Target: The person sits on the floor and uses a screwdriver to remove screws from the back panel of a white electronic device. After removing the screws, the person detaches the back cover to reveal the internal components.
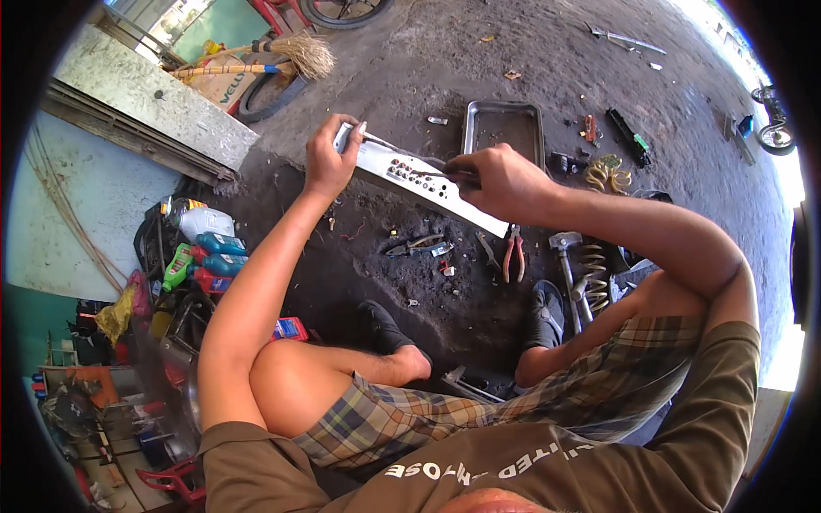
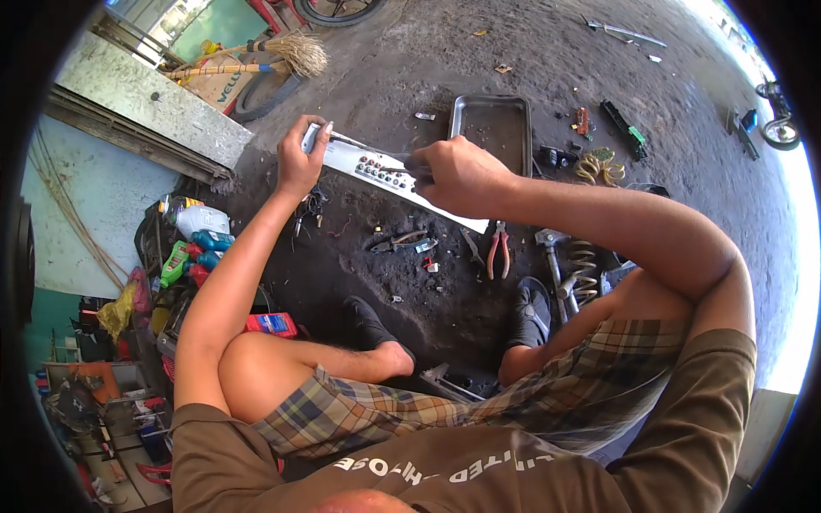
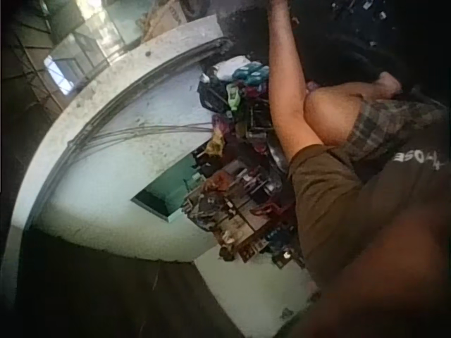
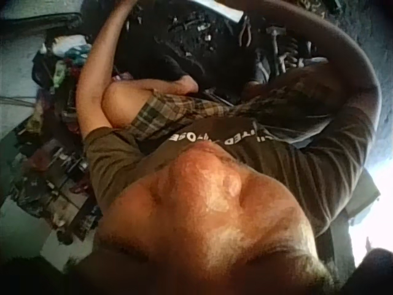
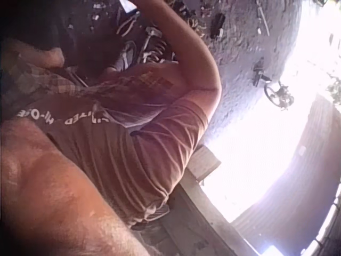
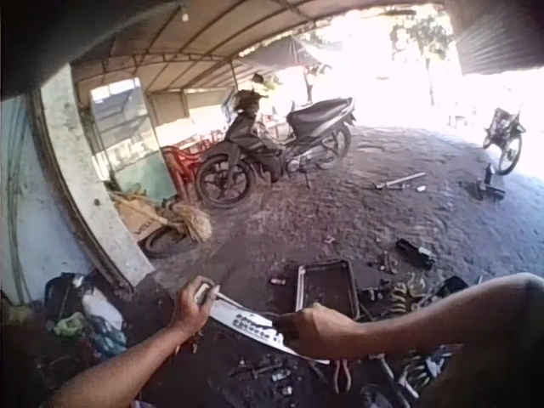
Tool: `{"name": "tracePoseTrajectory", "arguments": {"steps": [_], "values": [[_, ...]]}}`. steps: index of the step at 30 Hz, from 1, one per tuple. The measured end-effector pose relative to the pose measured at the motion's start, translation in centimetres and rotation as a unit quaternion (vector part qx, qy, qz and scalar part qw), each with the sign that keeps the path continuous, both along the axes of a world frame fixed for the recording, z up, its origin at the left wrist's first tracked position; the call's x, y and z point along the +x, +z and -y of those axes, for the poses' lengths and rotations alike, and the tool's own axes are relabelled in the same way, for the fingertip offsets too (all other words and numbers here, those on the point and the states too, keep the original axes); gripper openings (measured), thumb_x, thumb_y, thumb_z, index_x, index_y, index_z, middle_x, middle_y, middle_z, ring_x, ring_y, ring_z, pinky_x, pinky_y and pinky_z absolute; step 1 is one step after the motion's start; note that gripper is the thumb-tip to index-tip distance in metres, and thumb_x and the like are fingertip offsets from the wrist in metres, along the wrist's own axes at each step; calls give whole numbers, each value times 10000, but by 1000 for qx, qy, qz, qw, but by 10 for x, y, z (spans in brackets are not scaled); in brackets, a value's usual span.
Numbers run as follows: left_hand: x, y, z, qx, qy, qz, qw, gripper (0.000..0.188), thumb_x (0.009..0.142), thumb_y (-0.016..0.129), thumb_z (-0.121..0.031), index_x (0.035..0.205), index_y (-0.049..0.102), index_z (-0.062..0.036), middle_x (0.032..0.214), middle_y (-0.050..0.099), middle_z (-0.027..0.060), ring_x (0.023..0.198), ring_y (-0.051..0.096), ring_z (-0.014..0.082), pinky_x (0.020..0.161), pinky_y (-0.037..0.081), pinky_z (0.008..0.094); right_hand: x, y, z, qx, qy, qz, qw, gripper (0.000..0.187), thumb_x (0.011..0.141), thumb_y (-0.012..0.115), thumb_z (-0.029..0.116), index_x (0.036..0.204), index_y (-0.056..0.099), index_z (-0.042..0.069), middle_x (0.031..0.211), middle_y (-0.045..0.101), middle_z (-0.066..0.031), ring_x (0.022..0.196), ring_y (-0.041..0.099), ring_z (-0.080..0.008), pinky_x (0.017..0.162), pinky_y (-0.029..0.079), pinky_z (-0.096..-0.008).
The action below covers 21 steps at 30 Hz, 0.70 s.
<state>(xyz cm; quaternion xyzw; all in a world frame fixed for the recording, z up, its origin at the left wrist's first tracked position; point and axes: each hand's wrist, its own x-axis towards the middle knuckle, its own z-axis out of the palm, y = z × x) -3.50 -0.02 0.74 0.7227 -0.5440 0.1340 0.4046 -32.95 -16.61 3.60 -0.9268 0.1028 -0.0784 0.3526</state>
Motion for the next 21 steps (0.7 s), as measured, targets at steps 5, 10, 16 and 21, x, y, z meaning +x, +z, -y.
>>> {"name": "tracePoseTrajectory", "arguments": {"steps": [5,10,16,21], "values": [[-5,1,1,-7,-12,-4,1000,218,1042,769,-233,1030,711,-24,880,747,161,826,754,353,748,563,433,1,-12,2,9,-3,-6,1000,432,908,681,134,1321,766,41,1101,801,-250,1046,780,-428,989,607,-495],[-7,2,2,-5,-11,-2,1000,216,1045,767,-231,1025,713,-23,884,747,160,816,752,348,747,564,430,-1,-15,3,10,-7,-11,1000,423,917,679,141,1320,768,44,1095,801,-255,1048,780,-429,986,610,-491],[-7,2,4,-6,-7,8,1000,211,1042,766,-223,1023,712,-20,899,747,162,845,754,350,765,564,431,-5,-12,4,22,-18,-18,999,420,923,678,143,1313,769,17,1116,802,-265,1063,783,-423,1004,614,-476],[-6,2,2,-4,-3,11,1000,207,1039,768,-220,1025,713,-21,900,750,161,844,755,353,767,564,434,-2,-15,4,26,-15,-21,999,412,927,679,145,1300,771,-1,1134,803,-268,1072,785,-419,1015,614,-467]]}}
